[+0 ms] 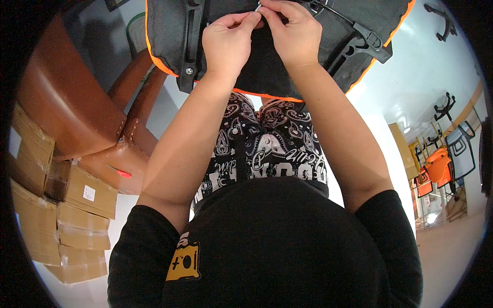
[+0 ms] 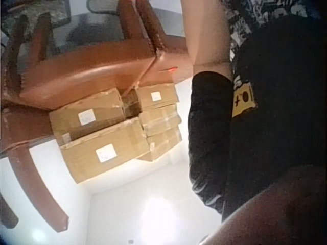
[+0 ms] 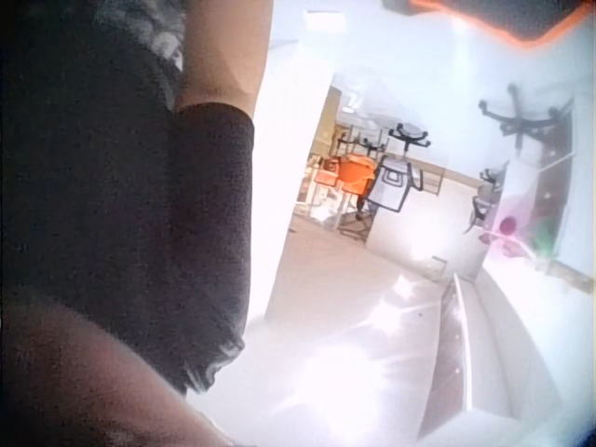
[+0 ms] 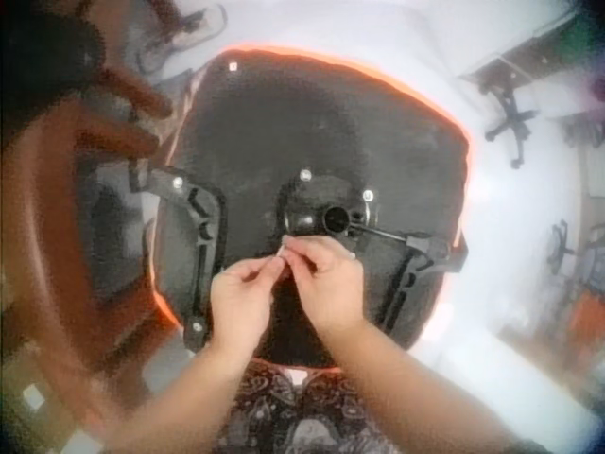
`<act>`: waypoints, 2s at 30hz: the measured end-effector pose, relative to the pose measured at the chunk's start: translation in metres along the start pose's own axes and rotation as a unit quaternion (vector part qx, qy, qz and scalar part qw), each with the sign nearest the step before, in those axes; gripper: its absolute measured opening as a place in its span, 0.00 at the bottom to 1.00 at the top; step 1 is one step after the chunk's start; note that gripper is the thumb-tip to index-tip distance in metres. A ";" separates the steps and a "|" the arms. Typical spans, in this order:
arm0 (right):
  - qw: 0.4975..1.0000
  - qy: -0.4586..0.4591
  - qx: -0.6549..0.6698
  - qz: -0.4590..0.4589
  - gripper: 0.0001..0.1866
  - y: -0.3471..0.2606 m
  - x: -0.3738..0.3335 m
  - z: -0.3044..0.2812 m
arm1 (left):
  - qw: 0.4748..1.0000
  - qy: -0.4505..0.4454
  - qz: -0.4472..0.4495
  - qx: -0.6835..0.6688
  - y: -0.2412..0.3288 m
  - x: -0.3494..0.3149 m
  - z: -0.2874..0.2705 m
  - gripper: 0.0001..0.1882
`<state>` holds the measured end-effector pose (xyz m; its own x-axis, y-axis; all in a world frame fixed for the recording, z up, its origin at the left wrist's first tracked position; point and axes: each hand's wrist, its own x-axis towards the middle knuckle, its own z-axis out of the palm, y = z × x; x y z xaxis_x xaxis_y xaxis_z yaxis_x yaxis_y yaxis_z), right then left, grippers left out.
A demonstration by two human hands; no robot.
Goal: The person assembles an office chair by attaching the backrest to the seat base and then installing the central swivel mechanism. They use an Allen key to tighten screws and secure the components together.
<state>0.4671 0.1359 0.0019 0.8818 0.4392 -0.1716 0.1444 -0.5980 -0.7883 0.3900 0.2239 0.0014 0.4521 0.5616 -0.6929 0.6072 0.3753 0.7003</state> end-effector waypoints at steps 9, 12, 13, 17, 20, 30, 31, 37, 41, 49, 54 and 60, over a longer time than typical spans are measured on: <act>0.986 -0.073 -0.106 -0.110 0.08 -0.002 0.008 -0.018 | 0.993 -0.032 0.058 0.102 -0.003 0.009 -0.008 0.12; 0.984 -0.060 -0.106 -0.130 0.08 0.002 0.008 -0.016 | 0.985 -0.051 0.083 0.145 -0.002 0.014 -0.012 0.13; 0.984 -0.061 -0.108 -0.127 0.08 0.003 0.007 -0.016 | 0.980 -0.058 0.073 0.176 0.005 0.013 -0.012 0.13; 0.985 -0.072 -0.102 -0.119 0.08 0.001 0.008 -0.018 | 0.980 -0.087 0.052 0.174 0.002 0.015 -0.013 0.14; 0.988 -0.073 -0.090 -0.106 0.08 0.000 0.012 -0.020 | 0.990 -0.096 -0.021 0.106 0.012 0.009 -0.006 0.14; 0.981 -0.020 0.002 0.193 0.11 -0.026 0.006 -0.010 | 0.998 -0.011 -0.013 0.066 0.007 -0.007 0.014 0.14; 0.977 -0.021 0.011 0.211 0.11 -0.027 0.007 -0.009 | 0.998 -0.002 -0.018 0.054 0.008 -0.008 0.015 0.16; 0.975 -0.048 -0.008 0.218 0.12 -0.028 0.016 -0.011 | 0.999 -0.010 -0.023 0.022 0.008 -0.008 0.016 0.13; 0.938 -0.024 0.115 0.325 0.12 -0.026 0.016 0.000 | 0.992 -0.022 0.012 0.120 0.002 0.002 0.009 0.14; 0.904 0.049 0.168 0.390 0.11 -0.030 0.013 0.018 | 0.885 -0.103 0.158 0.425 0.011 0.031 -0.015 0.13; 0.939 -0.066 0.209 0.267 0.14 0.014 -0.012 0.001 | 0.825 -0.176 0.231 0.485 0.057 0.030 -0.017 0.10; 0.999 0.010 -0.042 0.022 0.08 0.029 -0.023 -0.039 | 0.752 -0.166 0.408 0.491 0.043 0.030 -0.019 0.12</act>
<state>0.4689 0.0822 0.0062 0.8970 0.3977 -0.1929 0.1409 -0.6710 -0.7280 0.4175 0.2708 0.0135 0.9749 0.0332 -0.2201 0.1551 -0.8104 0.5650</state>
